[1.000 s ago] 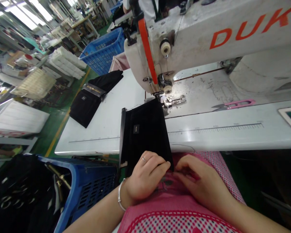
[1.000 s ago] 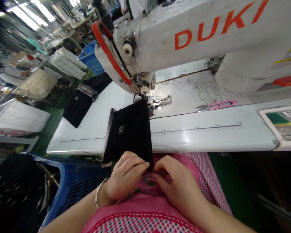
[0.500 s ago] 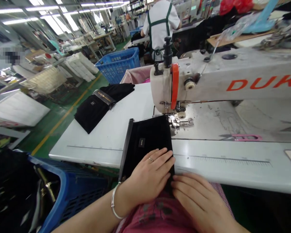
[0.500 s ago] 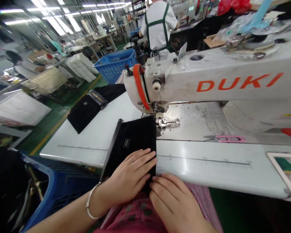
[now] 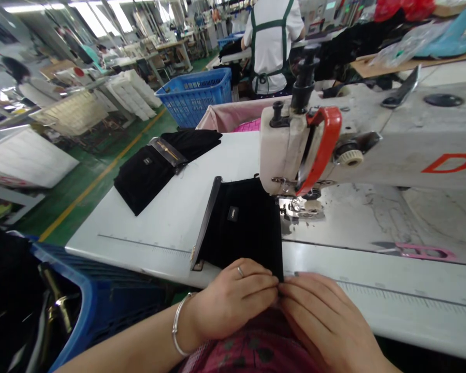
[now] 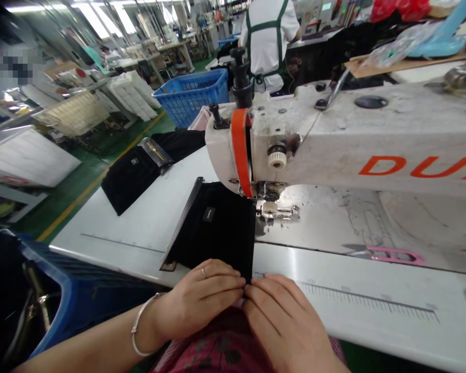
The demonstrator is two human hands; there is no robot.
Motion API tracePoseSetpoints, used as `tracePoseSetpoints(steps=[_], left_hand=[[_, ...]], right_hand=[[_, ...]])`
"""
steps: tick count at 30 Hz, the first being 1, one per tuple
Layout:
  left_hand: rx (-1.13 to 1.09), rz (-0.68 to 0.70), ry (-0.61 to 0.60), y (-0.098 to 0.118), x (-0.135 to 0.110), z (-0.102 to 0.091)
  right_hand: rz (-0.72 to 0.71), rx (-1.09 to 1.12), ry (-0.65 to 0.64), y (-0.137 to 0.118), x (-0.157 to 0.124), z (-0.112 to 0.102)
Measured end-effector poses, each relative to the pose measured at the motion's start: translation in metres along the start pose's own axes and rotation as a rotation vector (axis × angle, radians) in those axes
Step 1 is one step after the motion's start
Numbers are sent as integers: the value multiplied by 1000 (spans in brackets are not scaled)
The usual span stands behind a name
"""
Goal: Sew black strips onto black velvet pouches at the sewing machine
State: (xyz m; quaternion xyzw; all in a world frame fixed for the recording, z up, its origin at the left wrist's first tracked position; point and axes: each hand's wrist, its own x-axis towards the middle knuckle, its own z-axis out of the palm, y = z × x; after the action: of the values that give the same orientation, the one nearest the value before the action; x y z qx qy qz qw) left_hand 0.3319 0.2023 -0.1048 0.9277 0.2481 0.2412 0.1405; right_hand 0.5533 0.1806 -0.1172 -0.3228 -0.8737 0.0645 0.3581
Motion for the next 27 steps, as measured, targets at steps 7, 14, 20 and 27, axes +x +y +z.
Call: tracePoseSetpoints(steps=[7, 14, 20, 27], left_hand=[[10, 31, -48, -23, 18, -11], [103, 85, -95, -44, 35, -18], [129, 106, -114, -67, 48, -16], [164, 123, -110, -95, 59, -11]], right_hand=[[38, 9, -65, 14, 8, -2], [90, -5, -181, 30, 16, -3], [81, -36, -210, 47, 34, -5], [53, -112, -257, 69, 51, -5]])
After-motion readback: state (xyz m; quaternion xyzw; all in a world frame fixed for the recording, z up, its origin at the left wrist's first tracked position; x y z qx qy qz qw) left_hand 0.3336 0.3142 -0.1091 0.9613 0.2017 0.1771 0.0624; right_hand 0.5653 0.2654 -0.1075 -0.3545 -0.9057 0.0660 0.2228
